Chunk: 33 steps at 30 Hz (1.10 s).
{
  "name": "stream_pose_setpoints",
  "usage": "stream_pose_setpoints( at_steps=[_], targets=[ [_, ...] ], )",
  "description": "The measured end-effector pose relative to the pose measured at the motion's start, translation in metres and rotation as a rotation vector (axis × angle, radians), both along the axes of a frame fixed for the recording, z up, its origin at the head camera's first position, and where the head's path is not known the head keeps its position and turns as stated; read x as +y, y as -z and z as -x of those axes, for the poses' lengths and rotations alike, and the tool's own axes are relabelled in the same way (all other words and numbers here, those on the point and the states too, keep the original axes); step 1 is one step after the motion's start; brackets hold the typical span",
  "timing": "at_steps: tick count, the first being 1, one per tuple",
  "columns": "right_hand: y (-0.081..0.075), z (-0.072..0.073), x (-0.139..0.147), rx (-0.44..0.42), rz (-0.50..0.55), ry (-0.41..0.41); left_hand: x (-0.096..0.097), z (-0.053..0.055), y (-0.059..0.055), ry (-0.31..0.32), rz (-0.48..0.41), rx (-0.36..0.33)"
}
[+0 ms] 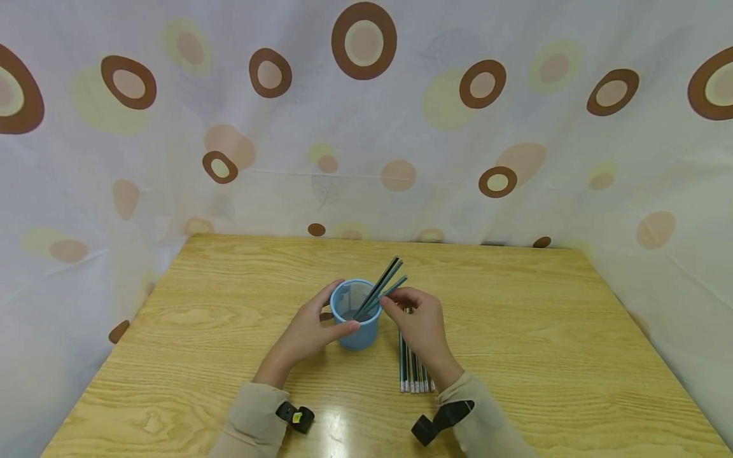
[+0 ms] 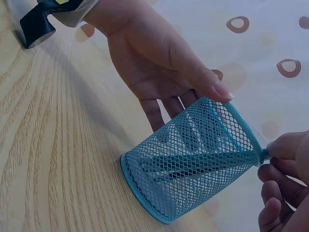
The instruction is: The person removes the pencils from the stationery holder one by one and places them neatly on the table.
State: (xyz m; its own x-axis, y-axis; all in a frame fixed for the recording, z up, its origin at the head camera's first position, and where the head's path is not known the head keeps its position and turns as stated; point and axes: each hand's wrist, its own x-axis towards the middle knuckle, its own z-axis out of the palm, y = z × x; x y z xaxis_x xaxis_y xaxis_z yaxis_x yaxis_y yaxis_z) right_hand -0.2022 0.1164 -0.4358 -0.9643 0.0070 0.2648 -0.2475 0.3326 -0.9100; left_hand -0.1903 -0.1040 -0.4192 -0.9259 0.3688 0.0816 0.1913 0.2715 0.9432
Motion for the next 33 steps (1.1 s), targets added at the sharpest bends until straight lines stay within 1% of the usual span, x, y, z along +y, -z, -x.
stream_pose_setpoints(
  at_steps=[5, 9, 12, 14, 16, 20, 23, 28, 33],
  targets=[
    [-0.001, -0.001, 0.001, 0.031, 0.038, 0.005, 0.001, 0.001, 0.0, -0.001, 0.0, 0.004],
    [-0.004, -0.002, 0.002, 0.024, 0.057, 0.018, 0.001, 0.0, -0.002, -0.002, 0.002, 0.001],
    [-0.01, -0.005, 0.002, 0.013, 0.071, 0.03, 0.0, -0.001, -0.003, 0.0, 0.003, 0.002],
    [-0.018, -0.009, 0.0, 0.009, 0.08, 0.033, 0.001, -0.001, -0.002, 0.001, 0.001, 0.002],
    [-0.03, -0.015, -0.001, 0.016, 0.087, 0.032, 0.001, 0.002, 0.002, 0.001, -0.003, 0.002],
    [-0.05, -0.027, -0.004, 0.022, 0.091, 0.036, 0.0, 0.01, 0.018, -0.009, -0.006, 0.002],
    [-0.055, -0.029, -0.003, 0.015, 0.1, 0.044, -0.001, 0.015, 0.028, -0.018, -0.003, 0.003],
    [-0.058, -0.031, -0.002, 0.015, 0.113, 0.051, -0.003, 0.016, 0.032, -0.017, -0.01, 0.006],
    [-0.059, -0.031, 0.001, 0.052, 0.125, 0.052, -0.002, 0.015, 0.031, -0.021, -0.008, 0.0]
  ],
)
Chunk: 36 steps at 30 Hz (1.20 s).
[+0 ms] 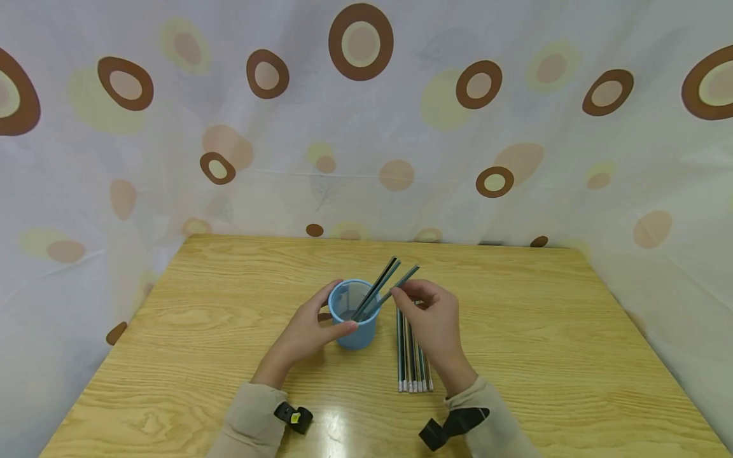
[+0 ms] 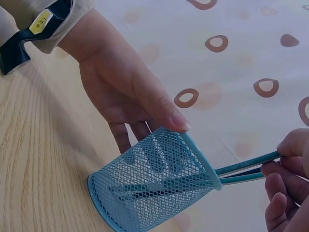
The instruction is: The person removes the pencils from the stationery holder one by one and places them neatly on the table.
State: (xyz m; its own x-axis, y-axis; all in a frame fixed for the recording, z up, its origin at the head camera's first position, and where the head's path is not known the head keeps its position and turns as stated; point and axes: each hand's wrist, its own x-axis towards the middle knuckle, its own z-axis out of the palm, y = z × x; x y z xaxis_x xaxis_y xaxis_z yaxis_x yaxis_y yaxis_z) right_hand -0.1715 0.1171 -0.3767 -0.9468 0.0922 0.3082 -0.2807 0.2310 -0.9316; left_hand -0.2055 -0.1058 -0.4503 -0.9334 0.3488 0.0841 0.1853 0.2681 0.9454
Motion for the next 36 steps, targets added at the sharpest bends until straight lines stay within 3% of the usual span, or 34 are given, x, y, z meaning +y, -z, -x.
stream_pose_setpoints(
  at_steps=[5, 8, 11, 14, 19, 36],
  targets=[
    [-0.001, 0.001, 0.002, 0.049, 0.036, -0.003, 0.002, -0.008, -0.016, 0.008, -0.008, -0.015],
    [0.007, 0.006, 0.006, 0.055, 0.069, 0.001, 0.003, -0.013, -0.024, 0.015, -0.005, 0.006],
    [0.012, 0.009, 0.01, 0.073, 0.095, 0.0, 0.003, -0.014, -0.027, 0.013, -0.003, 0.01],
    [0.01, 0.009, 0.012, 0.106, 0.111, -0.004, 0.002, -0.01, -0.019, 0.007, -0.006, -0.008],
    [0.013, 0.012, 0.017, 0.154, 0.125, 0.0, -0.001, 0.003, 0.004, 0.004, 0.012, 0.011],
    [-0.003, 0.005, 0.026, 0.234, 0.2, 0.011, -0.001, 0.001, 0.003, 0.008, 0.0, 0.024]
  ],
)
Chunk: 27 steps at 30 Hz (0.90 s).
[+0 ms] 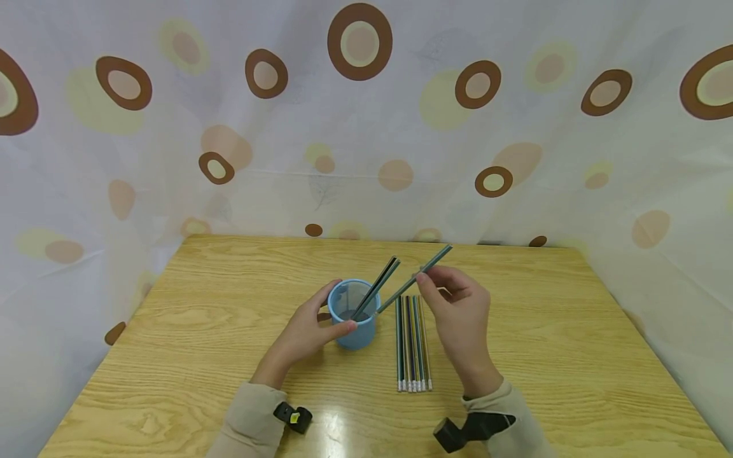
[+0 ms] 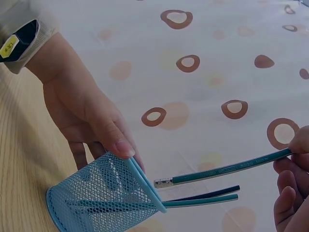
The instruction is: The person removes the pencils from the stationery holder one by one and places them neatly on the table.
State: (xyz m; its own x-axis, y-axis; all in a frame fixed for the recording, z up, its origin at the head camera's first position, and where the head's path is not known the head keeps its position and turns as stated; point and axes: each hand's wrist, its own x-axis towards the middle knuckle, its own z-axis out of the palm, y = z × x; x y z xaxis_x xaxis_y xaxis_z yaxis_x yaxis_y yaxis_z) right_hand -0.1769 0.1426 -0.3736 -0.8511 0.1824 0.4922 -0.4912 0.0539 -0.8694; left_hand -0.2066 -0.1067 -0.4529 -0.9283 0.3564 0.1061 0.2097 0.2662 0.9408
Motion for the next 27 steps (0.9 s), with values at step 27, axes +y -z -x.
stream_pose_setpoints(
  at_steps=[27],
  targets=[
    [0.015, -0.001, 0.018, -0.105, -0.083, 0.054, 0.004, -0.017, -0.033, -0.008, 0.003, -0.041]
  ],
)
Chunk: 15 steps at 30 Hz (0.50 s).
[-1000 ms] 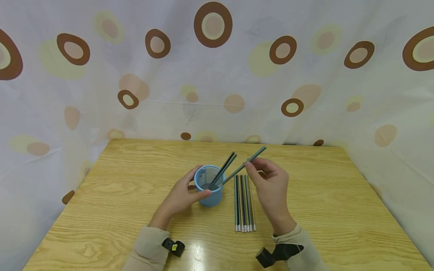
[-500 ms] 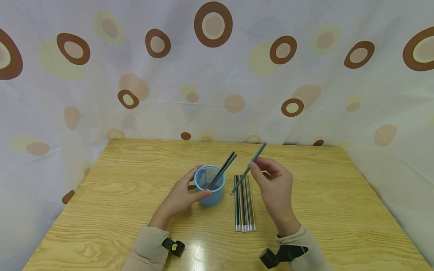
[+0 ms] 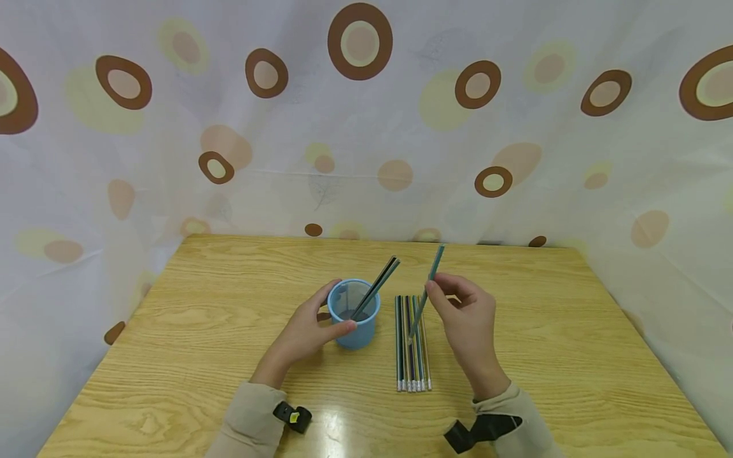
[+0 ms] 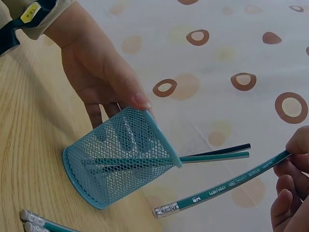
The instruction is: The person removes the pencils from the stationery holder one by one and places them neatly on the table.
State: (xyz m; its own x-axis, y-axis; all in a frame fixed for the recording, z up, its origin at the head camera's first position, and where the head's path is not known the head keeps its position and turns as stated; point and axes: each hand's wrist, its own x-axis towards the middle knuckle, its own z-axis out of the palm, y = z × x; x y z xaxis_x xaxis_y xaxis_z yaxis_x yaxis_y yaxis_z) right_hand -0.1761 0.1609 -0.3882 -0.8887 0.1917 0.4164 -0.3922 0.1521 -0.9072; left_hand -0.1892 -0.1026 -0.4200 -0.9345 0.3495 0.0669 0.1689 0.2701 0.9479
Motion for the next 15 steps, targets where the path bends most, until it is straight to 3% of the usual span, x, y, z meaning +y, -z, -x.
stream_pose_setpoints(
  at_steps=[7, 15],
  targets=[
    [0.009, 0.003, 0.005, -0.045, -0.017, 0.008, 0.0, 0.001, 0.003, -0.002, -0.002, 0.005],
    [0.022, 0.009, 0.014, -0.171, -0.052, 0.033, 0.0, 0.002, 0.003, 0.008, -0.002, 0.004]
  ],
)
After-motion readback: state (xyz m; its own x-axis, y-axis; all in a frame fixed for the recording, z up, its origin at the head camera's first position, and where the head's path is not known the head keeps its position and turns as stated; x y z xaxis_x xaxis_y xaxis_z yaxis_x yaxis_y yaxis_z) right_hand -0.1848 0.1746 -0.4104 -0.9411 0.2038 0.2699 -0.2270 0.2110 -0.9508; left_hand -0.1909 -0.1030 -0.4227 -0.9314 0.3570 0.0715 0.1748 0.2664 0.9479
